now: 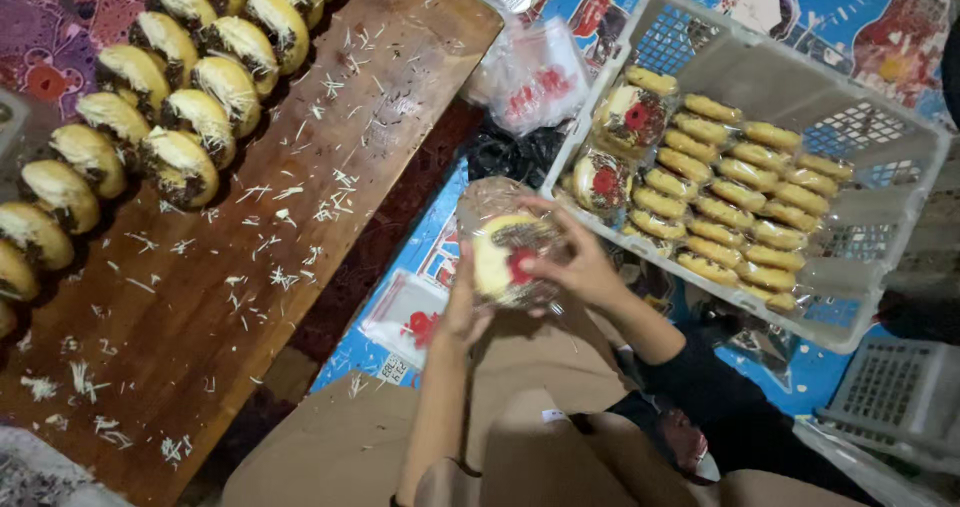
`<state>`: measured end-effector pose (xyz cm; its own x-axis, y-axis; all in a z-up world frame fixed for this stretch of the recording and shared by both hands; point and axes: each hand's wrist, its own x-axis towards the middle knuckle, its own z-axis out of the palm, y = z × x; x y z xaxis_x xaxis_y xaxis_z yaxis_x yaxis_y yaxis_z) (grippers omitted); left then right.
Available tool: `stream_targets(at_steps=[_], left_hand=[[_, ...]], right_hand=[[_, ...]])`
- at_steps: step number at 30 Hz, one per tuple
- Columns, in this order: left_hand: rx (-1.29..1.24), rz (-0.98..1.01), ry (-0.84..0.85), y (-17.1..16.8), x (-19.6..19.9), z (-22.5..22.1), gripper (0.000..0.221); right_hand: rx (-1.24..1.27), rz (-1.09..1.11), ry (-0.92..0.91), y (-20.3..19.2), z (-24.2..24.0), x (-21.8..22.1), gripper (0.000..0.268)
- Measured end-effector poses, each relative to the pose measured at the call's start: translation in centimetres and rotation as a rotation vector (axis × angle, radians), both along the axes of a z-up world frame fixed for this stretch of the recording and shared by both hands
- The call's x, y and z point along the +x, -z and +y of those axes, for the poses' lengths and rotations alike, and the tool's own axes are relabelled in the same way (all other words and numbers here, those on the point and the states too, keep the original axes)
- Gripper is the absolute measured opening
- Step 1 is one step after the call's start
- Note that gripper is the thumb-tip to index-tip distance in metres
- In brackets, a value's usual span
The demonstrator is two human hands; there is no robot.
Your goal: The person sits on the floor and repeatedly picks up pastries from a wooden board, places each into a small plastic bag, and arranges the sealed bags into a white plastic crate. The pastries include chocolate-topped and plain varieties.
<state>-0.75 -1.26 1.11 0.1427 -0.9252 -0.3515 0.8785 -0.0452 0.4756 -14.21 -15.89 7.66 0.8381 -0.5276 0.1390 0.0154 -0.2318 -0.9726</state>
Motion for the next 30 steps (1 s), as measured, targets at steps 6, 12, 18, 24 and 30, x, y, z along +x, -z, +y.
stream_targets(at_steps=[6, 12, 18, 24, 30], left_hand=[[0.038, -0.256, -0.004, -4.0, -3.0, 3.5, 0.08], [0.258, -0.188, -0.367, 1.9, -2.4, 12.8, 0.074], [0.414, -0.204, -0.731, 9.5, -2.0, 24.6, 0.064], [0.633, -0.464, -0.857, 11.5, -2.7, 28.6, 0.05], [0.512, -0.693, -0.822, 8.6, -4.6, 25.0, 0.026]], right_hand=[[0.248, 0.234, 0.658, 0.1, -8.8, -5.0, 0.052], [0.031, 0.411, 0.566, 13.1, -16.2, -6.7, 0.032], [-0.5, 0.69, 0.45, 11.6, -14.9, -4.7, 0.032], [-0.721, 0.313, 0.193, 5.1, 1.3, 2.8, 0.029], [-0.986, 0.224, -0.799, 18.0, 16.1, 16.1, 0.041]])
